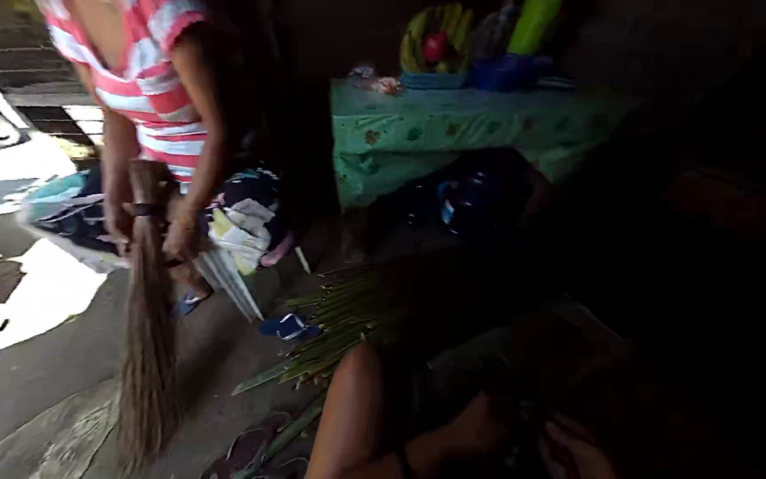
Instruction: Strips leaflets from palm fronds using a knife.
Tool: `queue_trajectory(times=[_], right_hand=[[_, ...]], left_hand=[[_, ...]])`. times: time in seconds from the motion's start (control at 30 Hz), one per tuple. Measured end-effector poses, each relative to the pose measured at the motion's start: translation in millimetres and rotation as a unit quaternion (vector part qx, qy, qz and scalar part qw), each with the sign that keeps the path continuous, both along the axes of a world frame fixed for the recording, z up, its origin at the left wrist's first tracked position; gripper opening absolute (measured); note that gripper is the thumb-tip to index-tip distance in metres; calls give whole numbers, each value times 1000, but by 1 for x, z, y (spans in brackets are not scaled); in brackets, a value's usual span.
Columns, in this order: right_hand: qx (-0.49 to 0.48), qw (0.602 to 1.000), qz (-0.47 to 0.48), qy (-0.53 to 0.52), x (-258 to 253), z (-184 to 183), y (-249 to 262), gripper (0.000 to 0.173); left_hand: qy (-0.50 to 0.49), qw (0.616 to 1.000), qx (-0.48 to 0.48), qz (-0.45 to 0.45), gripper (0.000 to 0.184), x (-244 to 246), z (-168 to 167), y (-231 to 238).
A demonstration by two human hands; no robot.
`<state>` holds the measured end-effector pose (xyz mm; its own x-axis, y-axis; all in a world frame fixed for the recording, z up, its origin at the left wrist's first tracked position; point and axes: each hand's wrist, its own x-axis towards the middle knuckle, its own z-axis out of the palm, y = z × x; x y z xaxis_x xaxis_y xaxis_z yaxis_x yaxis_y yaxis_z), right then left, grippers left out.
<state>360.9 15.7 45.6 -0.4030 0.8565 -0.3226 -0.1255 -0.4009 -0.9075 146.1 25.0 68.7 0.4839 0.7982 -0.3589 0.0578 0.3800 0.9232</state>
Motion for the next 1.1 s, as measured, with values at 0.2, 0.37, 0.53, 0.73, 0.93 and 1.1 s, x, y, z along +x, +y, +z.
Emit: queue_trajectory(times=[0.2, 0.37, 0.53, 0.73, 0.93, 1.1], right_hand=[[-43, 999, -21, 27, 2, 1, -1, 35], [-39, 992, -116, 9, 2, 7, -1, 39], [30, 991, -119, -61, -11, 9, -11, 38], [248, 942, -86, -209, -22, -7, -19, 27], [254, 925, -153, -238, -5, -13, -3, 33], [188, 943, -175, -210, 6, -5, 0, 35]], left_hand=[[-34, 999, -12, -35, 26, 5, -11, 4], [-32, 996, -65, -57, 18, 2, -5, 2], [-19, 993, -112, -3, 22, 6, -3, 2], [-30, 990, -135, 8, 27, 7, -4, 3], [-70, 984, -165, -11, 27, 7, -7, 2], [-68, 986, -149, -4, 27, 8, -6, 1]])
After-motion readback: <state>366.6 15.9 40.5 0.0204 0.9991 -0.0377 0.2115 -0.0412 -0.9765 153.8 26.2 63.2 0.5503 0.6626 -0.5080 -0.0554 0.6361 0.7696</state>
